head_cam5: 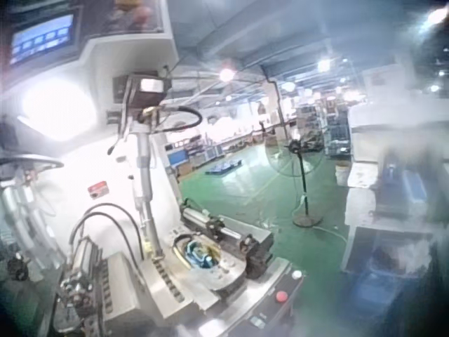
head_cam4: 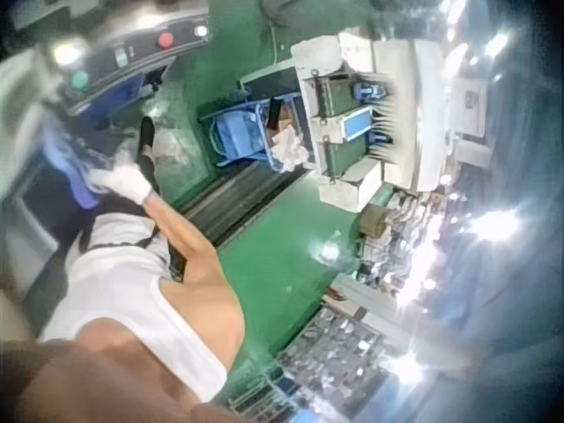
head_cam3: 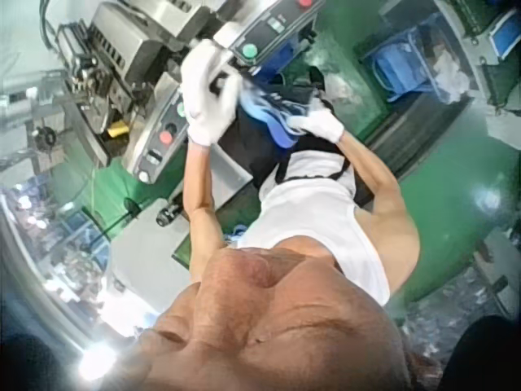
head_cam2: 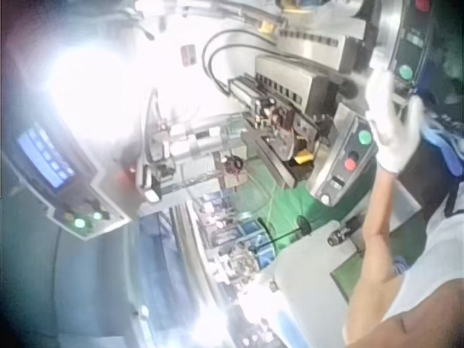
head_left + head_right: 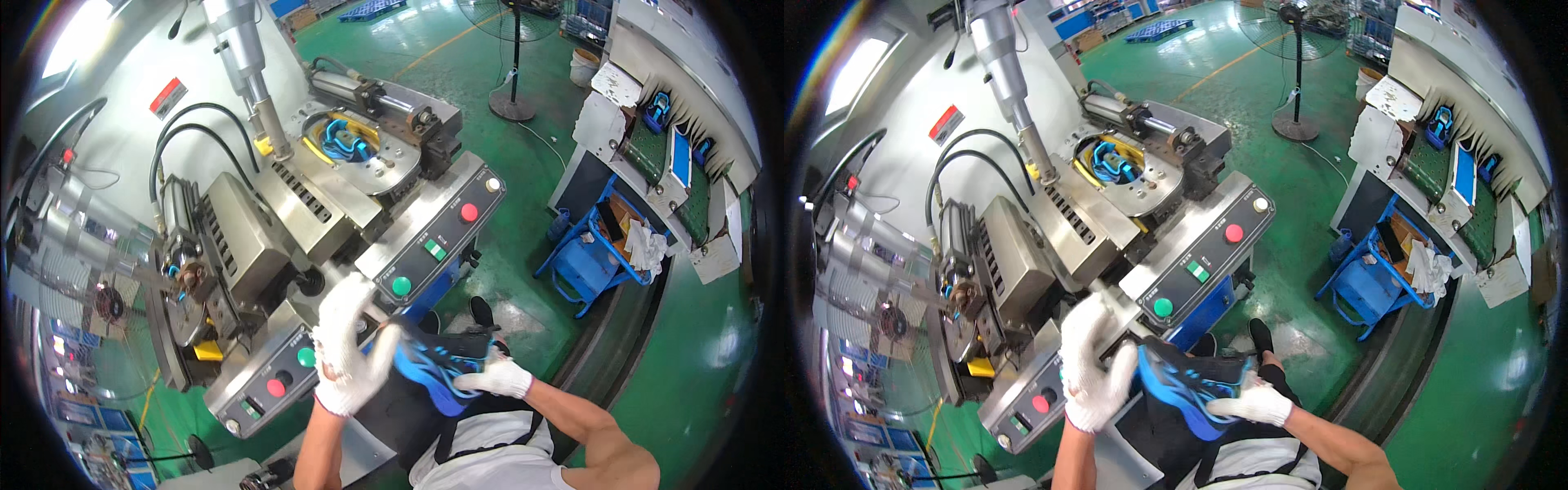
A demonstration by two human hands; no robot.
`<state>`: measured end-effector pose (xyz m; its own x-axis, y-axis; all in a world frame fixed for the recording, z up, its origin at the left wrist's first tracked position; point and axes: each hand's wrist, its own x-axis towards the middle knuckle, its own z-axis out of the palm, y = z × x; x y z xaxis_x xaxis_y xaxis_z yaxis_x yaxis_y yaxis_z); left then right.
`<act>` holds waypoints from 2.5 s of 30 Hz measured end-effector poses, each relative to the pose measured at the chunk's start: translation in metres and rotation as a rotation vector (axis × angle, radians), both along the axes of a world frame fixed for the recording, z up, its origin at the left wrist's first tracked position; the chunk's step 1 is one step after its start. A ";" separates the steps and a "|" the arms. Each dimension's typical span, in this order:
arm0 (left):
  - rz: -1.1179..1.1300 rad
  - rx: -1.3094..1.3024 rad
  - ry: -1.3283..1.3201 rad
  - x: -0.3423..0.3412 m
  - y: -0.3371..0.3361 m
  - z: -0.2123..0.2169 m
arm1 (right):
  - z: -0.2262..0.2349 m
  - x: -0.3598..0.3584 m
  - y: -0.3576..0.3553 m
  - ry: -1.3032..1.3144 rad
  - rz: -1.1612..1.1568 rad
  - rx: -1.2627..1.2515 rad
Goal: The person places shoes into a sole-pressing machine, operates the machine using buttons, and moves the pressed shoes onto a conveyor belt.
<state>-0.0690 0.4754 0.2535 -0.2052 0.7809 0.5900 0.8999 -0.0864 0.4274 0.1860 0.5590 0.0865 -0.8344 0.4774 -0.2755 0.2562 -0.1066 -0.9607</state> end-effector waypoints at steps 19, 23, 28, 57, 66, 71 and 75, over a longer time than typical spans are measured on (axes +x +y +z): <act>0.579 -0.266 -0.137 -0.293 0.388 -0.106 | -0.104 0.070 0.045 -0.308 -0.882 -0.504; 0.527 -0.091 -0.189 -0.298 0.392 -0.109 | -0.105 0.066 0.049 -0.275 -0.823 -0.589; 0.360 0.273 -0.364 -0.254 0.368 -0.076 | -0.069 0.045 0.052 -0.022 -0.885 -0.406; -0.055 -0.454 -0.884 -0.025 -0.130 -0.152 | 0.131 -0.447 0.368 -0.522 -0.020 1.201; -0.061 -0.452 -0.936 -0.033 -0.128 -0.141 | 0.109 -0.494 0.350 -0.677 0.052 1.298; -0.036 -0.419 -0.878 -0.028 -0.128 -0.138 | 0.133 -0.439 0.312 -0.603 0.085 1.269; -0.008 -0.359 -1.017 -0.018 -0.138 -0.145 | 0.111 -0.330 0.180 0.167 -0.107 1.155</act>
